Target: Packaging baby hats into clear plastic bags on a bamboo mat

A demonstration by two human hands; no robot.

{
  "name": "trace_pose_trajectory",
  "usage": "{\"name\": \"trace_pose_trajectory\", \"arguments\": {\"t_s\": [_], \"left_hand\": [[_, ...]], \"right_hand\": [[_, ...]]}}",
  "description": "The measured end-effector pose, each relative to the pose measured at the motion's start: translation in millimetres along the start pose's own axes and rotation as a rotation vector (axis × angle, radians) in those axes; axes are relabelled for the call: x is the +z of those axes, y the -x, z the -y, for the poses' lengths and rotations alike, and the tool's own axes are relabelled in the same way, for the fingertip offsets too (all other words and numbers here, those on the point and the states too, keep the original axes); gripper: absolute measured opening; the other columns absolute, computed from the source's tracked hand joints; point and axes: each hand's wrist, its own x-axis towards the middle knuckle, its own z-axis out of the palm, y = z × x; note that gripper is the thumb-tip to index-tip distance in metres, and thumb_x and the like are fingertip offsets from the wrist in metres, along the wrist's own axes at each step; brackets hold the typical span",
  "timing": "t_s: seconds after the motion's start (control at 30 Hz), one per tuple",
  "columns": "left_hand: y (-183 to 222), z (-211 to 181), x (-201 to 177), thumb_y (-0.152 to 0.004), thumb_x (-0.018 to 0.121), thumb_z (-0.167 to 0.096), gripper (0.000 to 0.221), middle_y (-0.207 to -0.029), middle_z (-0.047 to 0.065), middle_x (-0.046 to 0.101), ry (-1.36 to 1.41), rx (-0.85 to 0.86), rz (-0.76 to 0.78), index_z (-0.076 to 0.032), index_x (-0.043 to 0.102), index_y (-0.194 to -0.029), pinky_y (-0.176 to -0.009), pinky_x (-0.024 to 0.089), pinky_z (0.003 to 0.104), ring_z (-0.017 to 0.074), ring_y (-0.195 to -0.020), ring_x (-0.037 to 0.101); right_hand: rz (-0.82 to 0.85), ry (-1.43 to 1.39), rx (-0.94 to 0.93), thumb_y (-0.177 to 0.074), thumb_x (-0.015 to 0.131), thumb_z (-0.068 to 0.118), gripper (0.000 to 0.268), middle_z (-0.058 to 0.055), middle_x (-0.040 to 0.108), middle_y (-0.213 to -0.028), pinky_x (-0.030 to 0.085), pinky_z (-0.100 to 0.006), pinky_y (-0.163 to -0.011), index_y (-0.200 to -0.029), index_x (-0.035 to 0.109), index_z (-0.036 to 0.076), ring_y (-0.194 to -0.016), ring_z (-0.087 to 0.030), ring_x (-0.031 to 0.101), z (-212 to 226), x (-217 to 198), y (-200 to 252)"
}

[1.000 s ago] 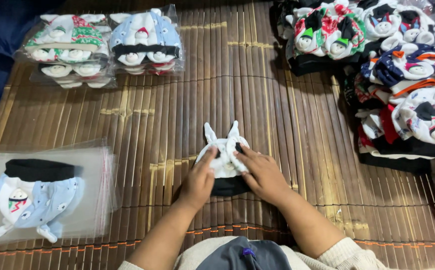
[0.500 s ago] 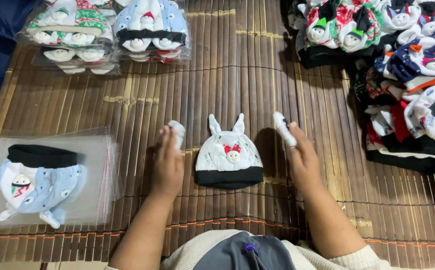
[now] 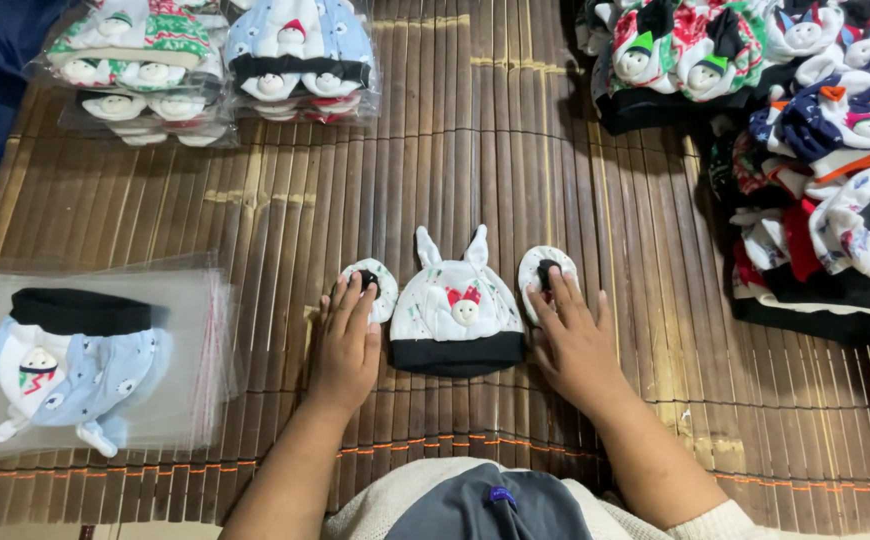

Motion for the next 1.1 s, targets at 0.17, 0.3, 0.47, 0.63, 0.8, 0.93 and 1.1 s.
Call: {"name": "trace_pose_trajectory", "arguments": {"t_s": [0.17,0.3,0.47,0.63,0.8,0.93,1.1], "left_hand": [[-6.8,3.1,4.6,-0.103,0.048,-0.019,0.044,-0.156,0.016,0.049,-0.117,0.042,-0.083,-0.007,0.057,-0.145,-0.124,0.022,0.048,0.0329,-0.145,0.044],[-8.9,4.8,11.6,-0.100,0.052,-0.021,0.055,-0.161,0.015,0.042,-0.355,-0.046,0.053,-0.008,0.046,-0.153,-0.121,0.018,0.061,0.0338,-0.146,0.041],[-10.3,-7.4,9.8,-0.097,0.060,-0.026,0.061,-0.163,0.019,0.036,-0.455,-0.063,0.043,-0.011,0.045,-0.155,-0.116,0.017,0.071,0.0407,-0.150,0.033],[0.7,-19.9,20.7,-0.098,0.058,-0.040,0.054,-0.151,0.019,0.049,-0.423,-0.027,-0.113,-0.019,0.056,-0.148,-0.119,0.018,0.067,0.0429,-0.147,0.036],[1.5,-63.1,20.1,-0.086,0.066,-0.056,0.055,-0.122,0.015,0.061,-0.250,0.348,-0.052,-0.016,0.068,-0.124,-0.111,0.028,0.074,0.0362,-0.119,0.057],[-9.3,-66.9,23.7,-0.083,0.057,-0.026,0.039,-0.108,0.014,0.060,-0.275,0.412,-0.157,-0.012,0.069,-0.118,-0.109,0.036,0.072,0.0324,-0.106,0.059],[-27.6,-75.4,-4.4,-0.089,0.055,-0.002,0.018,-0.080,0.003,0.048,-0.357,0.472,-0.177,-0.012,0.064,-0.101,-0.082,0.053,0.041,0.0223,-0.071,0.055]], "right_hand": [[-0.330,-0.088,-0.344,-0.087,0.072,0.026,0.043,-0.009,0.062,-0.143,0.035,-0.057,-0.113,-0.130,0.068,0.025,-0.137,-0.029,0.056,37.8,-17.7,-7.1],[-0.344,-0.129,-0.458,-0.094,0.065,0.027,0.034,-0.007,0.068,-0.135,0.043,-0.047,-0.107,-0.127,0.069,0.023,-0.131,-0.026,0.061,50.3,-4.3,-9.0],[-0.317,-0.082,-0.428,-0.094,0.064,0.031,0.045,-0.007,0.066,-0.137,0.045,-0.043,-0.102,-0.137,0.063,0.021,-0.131,-0.024,0.061,50.0,-1.1,-10.1],[-0.299,-0.093,-0.408,-0.091,0.064,0.030,0.051,-0.008,0.066,-0.134,0.046,-0.043,-0.103,-0.140,0.060,0.018,-0.127,-0.023,0.062,45.7,1.1,-10.7],[-0.512,-0.185,-0.491,-0.099,0.053,0.016,0.035,-0.014,0.071,-0.118,0.056,-0.039,-0.094,-0.129,0.068,0.004,-0.108,-0.030,0.072,48.7,-12.2,-16.2],[-0.547,-0.231,-0.534,-0.100,0.054,0.016,0.031,-0.014,0.072,-0.113,0.058,-0.040,-0.087,-0.123,0.072,0.003,-0.101,-0.030,0.073,53.9,-38.7,-11.8],[-0.285,-0.200,-0.538,-0.098,0.055,0.007,0.028,-0.014,0.069,-0.103,0.057,-0.042,-0.080,-0.122,0.069,0.004,-0.097,-0.034,0.069,37.9,-40.4,-4.4]]}}
